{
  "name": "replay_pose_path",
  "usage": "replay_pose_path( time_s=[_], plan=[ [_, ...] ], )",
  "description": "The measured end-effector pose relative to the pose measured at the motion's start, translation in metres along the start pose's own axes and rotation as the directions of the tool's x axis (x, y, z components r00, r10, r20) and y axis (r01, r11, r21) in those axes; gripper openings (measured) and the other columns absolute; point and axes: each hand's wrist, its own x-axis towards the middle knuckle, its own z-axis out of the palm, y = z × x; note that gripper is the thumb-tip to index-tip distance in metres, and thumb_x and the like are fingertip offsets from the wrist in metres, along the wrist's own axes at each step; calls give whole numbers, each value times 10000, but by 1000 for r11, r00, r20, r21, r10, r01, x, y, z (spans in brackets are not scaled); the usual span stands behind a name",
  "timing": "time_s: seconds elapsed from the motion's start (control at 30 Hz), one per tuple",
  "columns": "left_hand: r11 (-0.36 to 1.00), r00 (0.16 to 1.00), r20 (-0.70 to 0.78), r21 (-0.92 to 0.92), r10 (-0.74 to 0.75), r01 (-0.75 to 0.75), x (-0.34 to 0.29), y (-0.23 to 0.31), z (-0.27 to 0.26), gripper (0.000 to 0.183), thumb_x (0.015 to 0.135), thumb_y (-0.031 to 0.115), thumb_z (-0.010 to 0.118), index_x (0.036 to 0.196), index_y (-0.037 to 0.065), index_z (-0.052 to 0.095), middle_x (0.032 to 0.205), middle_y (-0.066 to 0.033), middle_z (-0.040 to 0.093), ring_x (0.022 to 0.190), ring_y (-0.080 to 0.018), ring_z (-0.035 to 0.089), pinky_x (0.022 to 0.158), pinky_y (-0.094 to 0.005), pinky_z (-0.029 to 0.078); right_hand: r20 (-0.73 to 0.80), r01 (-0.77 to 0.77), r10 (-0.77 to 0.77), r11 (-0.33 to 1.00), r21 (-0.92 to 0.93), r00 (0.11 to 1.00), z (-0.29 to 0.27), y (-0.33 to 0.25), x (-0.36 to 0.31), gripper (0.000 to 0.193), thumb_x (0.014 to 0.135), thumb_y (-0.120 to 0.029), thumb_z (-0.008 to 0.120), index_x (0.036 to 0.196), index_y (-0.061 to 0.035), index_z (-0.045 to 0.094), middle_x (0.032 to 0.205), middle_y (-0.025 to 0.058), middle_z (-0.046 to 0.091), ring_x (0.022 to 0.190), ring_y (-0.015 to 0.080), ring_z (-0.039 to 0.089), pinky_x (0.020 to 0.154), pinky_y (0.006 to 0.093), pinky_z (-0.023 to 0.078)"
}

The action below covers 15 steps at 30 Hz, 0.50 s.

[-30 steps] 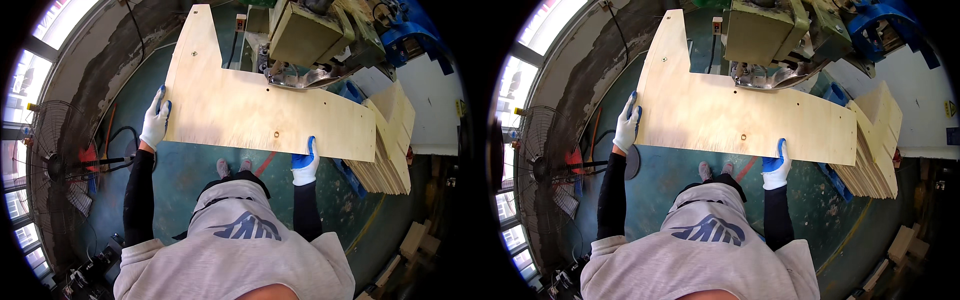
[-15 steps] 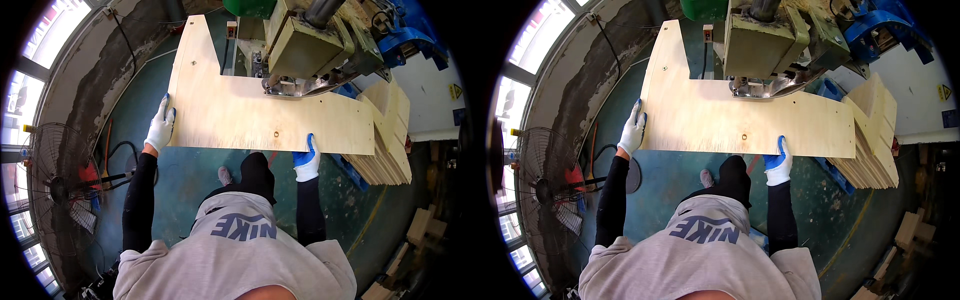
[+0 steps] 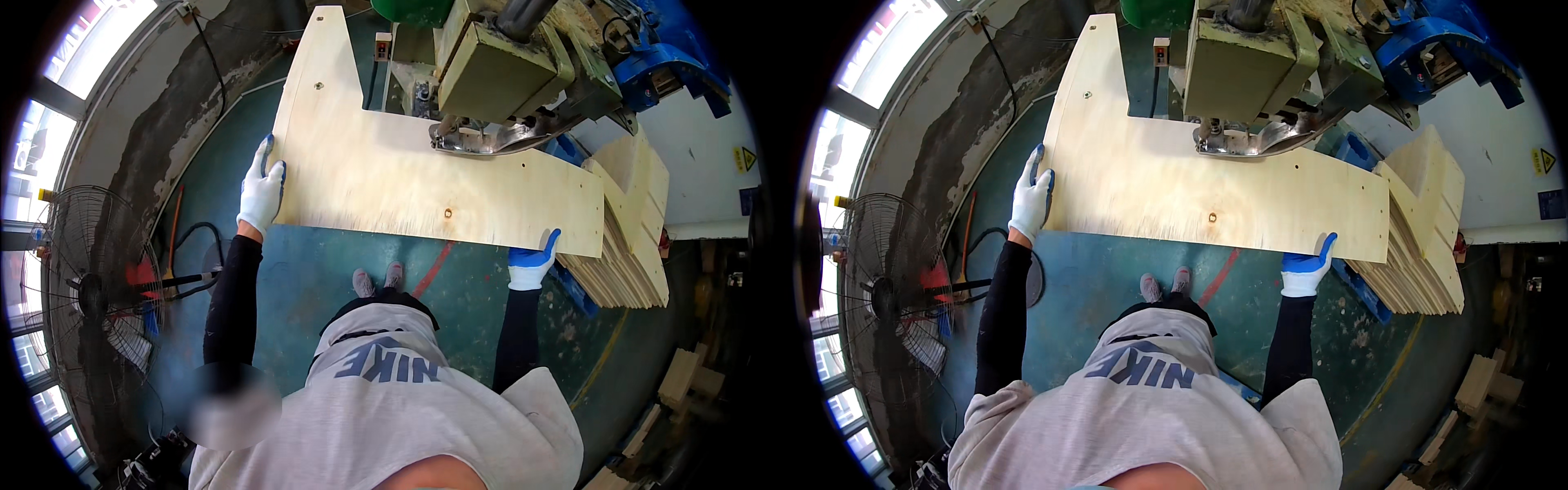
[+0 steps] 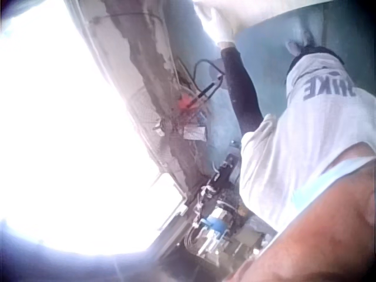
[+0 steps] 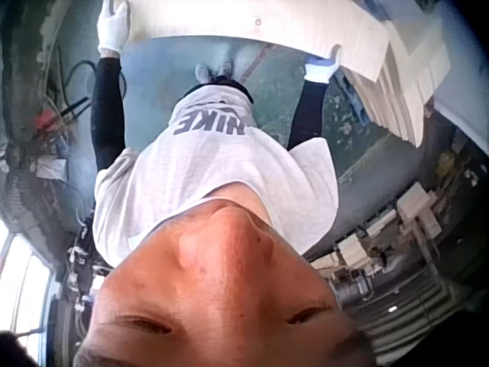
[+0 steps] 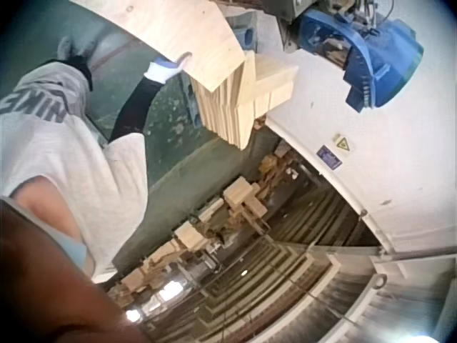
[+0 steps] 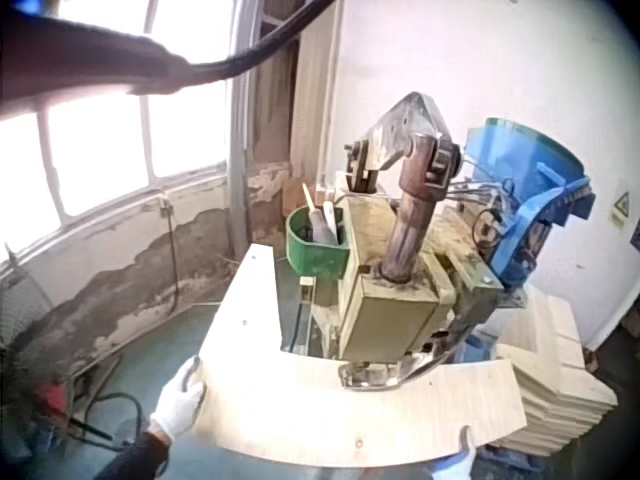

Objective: The person uses a heavy industrial stapling machine to join L-shaped plywood pieces together, moving them from a stack onto the machine bed and then placing the finished pieces into a separate pile.

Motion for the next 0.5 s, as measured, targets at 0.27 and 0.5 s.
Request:
replay_pose_path(
  time_s=[0.27, 0.5],
  plan=[
    [950, 981, -60, -266, -183, 161, -50, -52, -107, 544, 953, 29, 564, 1489, 44, 473, 1278, 47, 609, 701, -8, 465, 651, -177, 431, -154, -151, 144, 988, -36, 978, -22, 65, -78, 450, 1039, -341, 523, 1374, -42, 545, 1360, 113, 609, 1248, 264, 584, 1062, 432, 474],
    [971, 990, -73, -217, -123, 104, -26, -78, -163, 524, 984, 71, 568, 1485, -17, 445, 1474, -59, 521, 1258, -108, 518, 1060, -242, 392, -81, -268, 264, 963, -33, 961, 25, 102, -66, 427, 1041, -346, 522, 1344, -48, 568, 1325, 93, 631, 1211, 242, 611, 1019, 390, 503]
  ],
)
